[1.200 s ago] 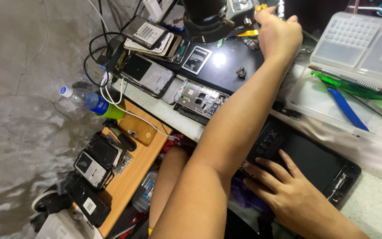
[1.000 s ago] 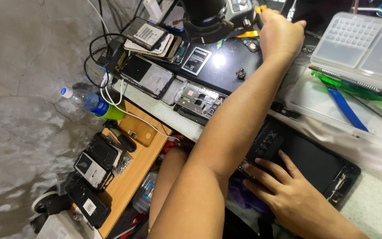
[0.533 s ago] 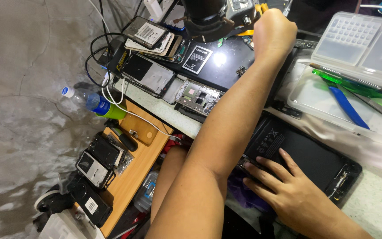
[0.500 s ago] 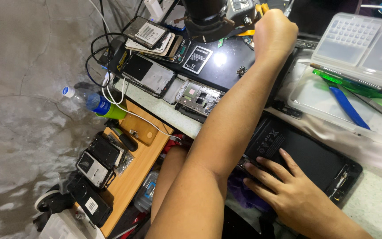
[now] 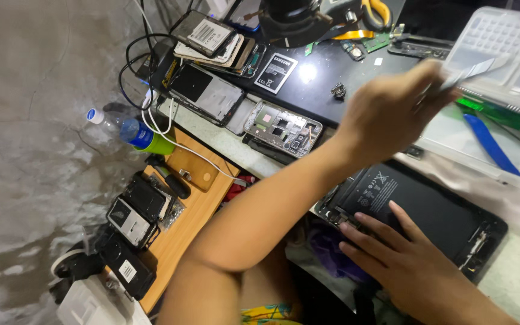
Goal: The person uses a metal spudger to pry and adjust components inside a disassembled smartphone, then switches to a green toothbrush to brush the interior surfaces. The device remains open on the workbench throughout the clip.
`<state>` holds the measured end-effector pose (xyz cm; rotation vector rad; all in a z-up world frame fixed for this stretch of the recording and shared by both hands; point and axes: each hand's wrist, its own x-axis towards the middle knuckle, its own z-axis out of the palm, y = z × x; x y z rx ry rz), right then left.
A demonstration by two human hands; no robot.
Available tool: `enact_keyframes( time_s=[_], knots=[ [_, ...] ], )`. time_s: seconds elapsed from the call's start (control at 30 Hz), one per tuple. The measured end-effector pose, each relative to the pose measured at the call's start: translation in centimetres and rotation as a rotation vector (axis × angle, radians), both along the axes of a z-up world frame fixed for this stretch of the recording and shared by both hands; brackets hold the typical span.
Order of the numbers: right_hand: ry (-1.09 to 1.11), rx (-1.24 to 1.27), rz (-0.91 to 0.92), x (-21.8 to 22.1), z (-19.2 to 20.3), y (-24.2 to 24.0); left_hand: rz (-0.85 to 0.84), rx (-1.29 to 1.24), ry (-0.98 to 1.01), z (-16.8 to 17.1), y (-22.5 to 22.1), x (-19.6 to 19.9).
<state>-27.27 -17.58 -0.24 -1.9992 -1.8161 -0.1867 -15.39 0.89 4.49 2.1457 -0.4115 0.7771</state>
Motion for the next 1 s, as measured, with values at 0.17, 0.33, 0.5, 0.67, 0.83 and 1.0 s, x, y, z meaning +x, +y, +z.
enact_keyframes(
  time_s=[0.17, 0.33, 0.5, 0.67, 0.83, 1.0],
  knots=[
    [-0.019, -0.018, -0.058, -0.1, 0.0, -0.7, -0.043, -0.146, 0.253, 0.1, 6.1, -10.4],
    [-0.017, -0.034, -0.165, -0.3, 0.8, 0.0, 0.13, -0.177, 0.406, 0.9, 9.0, -17.3],
    [-0.052, -0.091, -0.281, 0.0, 1.0, 0.7, 0.31, -0.201, 0.547, 1.6, 9.6, -20.9],
    [-0.055, -0.102, -0.28, 0.3, 1.5, 1.2, 0.248, -0.231, 0.454, 2.3, 9.8, -21.4],
    [-0.026, -0.086, -0.304, 0.2, 1.5, 1.2, 0.234, -0.298, 0.414, 2.9, 9.4, -21.1],
    [-0.005, -0.059, -0.32, 0.3, 1.5, 1.4, 0.09, -0.183, 0.317, 3.5, 9.0, -21.1]
  ],
)
